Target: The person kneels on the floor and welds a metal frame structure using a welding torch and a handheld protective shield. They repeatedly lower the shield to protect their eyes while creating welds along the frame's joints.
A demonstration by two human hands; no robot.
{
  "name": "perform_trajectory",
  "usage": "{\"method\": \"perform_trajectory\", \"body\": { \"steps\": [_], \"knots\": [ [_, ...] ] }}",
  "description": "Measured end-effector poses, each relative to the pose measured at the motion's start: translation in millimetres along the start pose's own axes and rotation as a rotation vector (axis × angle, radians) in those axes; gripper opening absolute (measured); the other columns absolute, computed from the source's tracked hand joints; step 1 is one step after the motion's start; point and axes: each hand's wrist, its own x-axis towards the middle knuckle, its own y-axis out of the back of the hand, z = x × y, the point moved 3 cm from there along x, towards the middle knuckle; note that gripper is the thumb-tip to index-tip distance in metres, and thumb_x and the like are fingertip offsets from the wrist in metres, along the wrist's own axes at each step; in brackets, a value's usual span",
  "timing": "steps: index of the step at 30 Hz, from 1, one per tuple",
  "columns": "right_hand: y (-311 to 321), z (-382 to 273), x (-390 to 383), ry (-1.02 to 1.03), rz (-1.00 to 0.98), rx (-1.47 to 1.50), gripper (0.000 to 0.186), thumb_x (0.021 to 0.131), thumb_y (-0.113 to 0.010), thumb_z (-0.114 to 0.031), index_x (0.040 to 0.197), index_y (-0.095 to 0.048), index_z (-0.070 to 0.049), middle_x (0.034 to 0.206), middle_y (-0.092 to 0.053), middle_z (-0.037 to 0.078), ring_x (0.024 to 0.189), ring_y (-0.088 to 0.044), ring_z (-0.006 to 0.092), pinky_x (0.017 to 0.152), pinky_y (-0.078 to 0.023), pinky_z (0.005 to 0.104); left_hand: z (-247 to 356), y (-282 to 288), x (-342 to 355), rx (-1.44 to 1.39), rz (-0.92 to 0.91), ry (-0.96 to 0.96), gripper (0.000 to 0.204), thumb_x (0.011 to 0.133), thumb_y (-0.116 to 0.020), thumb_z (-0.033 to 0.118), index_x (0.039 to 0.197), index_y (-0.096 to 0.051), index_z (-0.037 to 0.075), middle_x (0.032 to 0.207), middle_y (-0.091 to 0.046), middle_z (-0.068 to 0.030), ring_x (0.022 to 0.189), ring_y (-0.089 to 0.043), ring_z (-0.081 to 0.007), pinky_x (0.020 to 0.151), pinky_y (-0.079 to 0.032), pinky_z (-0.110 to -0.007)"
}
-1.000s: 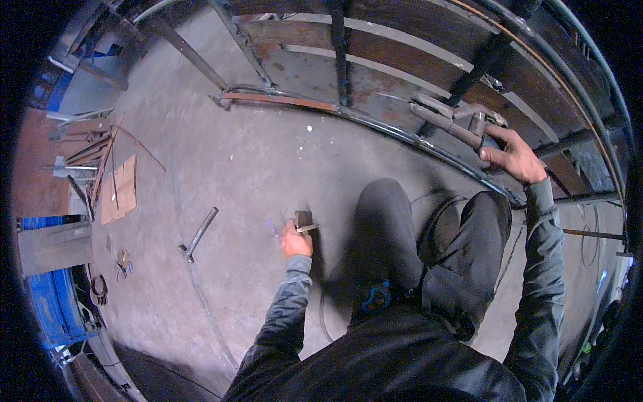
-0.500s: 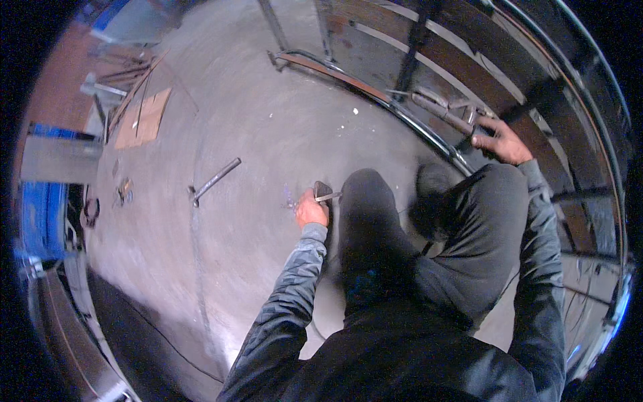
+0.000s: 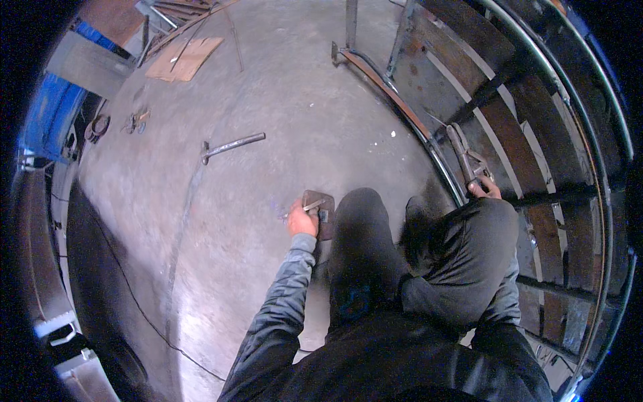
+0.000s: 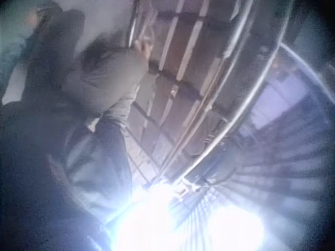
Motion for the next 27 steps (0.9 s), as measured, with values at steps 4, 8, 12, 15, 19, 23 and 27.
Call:
{"method": "perform_trajectory", "body": {
  "steps": [4,8,12,15,19,23,27],
  "knots": [
    [15.6,33.1,2.0,0.093,-0.191,0.011,0.064,0.085,-0.082,-0.034,0.136,-0.059,-0.002,0.117,-0.068,0.013,0.108,-0.062,0.0235,0.095,-0.046,0.0355,0.0,17.8,-3.3,-0.099,-0.151,0.058,0.041,0.081,-0.076,0.025,0.116,-0.066,0.005,0.113,-0.068,-0.0239,0.105,-0.065,-0.0440,0.091,-0.053,-0.048],
    [13.7,7.9,-19.5,0.031,-0.151,0.043,0.050,0.086,-0.078,-0.030,0.125,-0.064,0.000,0.107,-0.070,0.011,0.098,-0.065,0.0223,0.088,-0.050,0.0361,-23.3,-1.8,1.9,-0.406,-0.195,0.041,0.040,0.084,-0.076,0.019,0.117,-0.064,-0.001,0.115,-0.071,-0.0201,0.105,-0.068,-0.0353,0.093,-0.052,-0.042],
    [9.9,23.6,-22.9,-0.039,-0.148,0.117,0.043,0.087,-0.078,-0.026,0.121,-0.065,-0.002,0.093,-0.069,0.006,0.083,-0.062,0.0174,0.075,-0.049,0.0329,32.1,2.2,24.0,-0.721,-0.102,0.023,0.037,0.092,-0.071,0.015,0.123,-0.062,-0.004,0.116,-0.071,-0.0122,0.107,-0.064,-0.0197,0.097,-0.049,-0.035],
    [0.2,64.6,-13.3,-0.010,-0.071,0.156,0.035,0.089,-0.077,-0.024,0.115,-0.063,-0.004,0.082,-0.065,0.002,0.067,-0.056,0.0103,0.059,-0.044,0.0285,124.2,18.4,55.4,-0.812,0.101,-0.105,0.039,0.095,-0.071,0.017,0.126,-0.061,-0.003,0.120,-0.068,-0.0115,0.110,-0.061,-0.0179,0.098,-0.048,-0.036],
    [-7.5,76.2,-12.5,-0.064,-0.079,0.231,0.033,0.092,-0.074,-0.022,0.118,-0.062,-0.005,0.081,-0.066,0.003,0.066,-0.057,0.0107,0.058,-0.045,0.0288,227.8,24.0,82.9,-1.139,0.084,-0.171,0.053,0.095,-0.072,0.022,0.138,-0.053,-0.003,0.132,-0.063,-0.0130,0.116,-0.059,-0.0234,0.104,-0.046,-0.037],
    [-8.4,86.9,-8.7,-0.040,-0.107,0.205,0.032,0.095,-0.073,-0.021,0.120,-0.062,-0.006,0.081,-0.067,0.004,0.064,-0.057,0.0109,0.058,-0.045,0.0289,283.1,-31.3,79.0,-1.256,0.058,-0.078,0.068,0.095,-0.072,0.028,0.149,-0.043,-0.002,0.139,-0.057,-0.0155,0.126,-0.054,-0.0250,0.108,-0.042,-0.036],
    [-10.1,88.9,-7.1,-0.030,-0.090,0.090,0.037,0.094,-0.074,-0.024,0.124,-0.061,-0.006,0.082,-0.066,0.003,0.066,-0.058,0.0114,0.058,-0.045,0.0295,292.9,-75.8,59.2,-1.457,-0.058,-0.024,0.075,0.098,-0.068,0.030,0.155,-0.032,-0.002,0.146,-0.050,-0.0160,0.133,-0.049,-0.0272,0.113,-0.037,-0.037]
  ]
}}
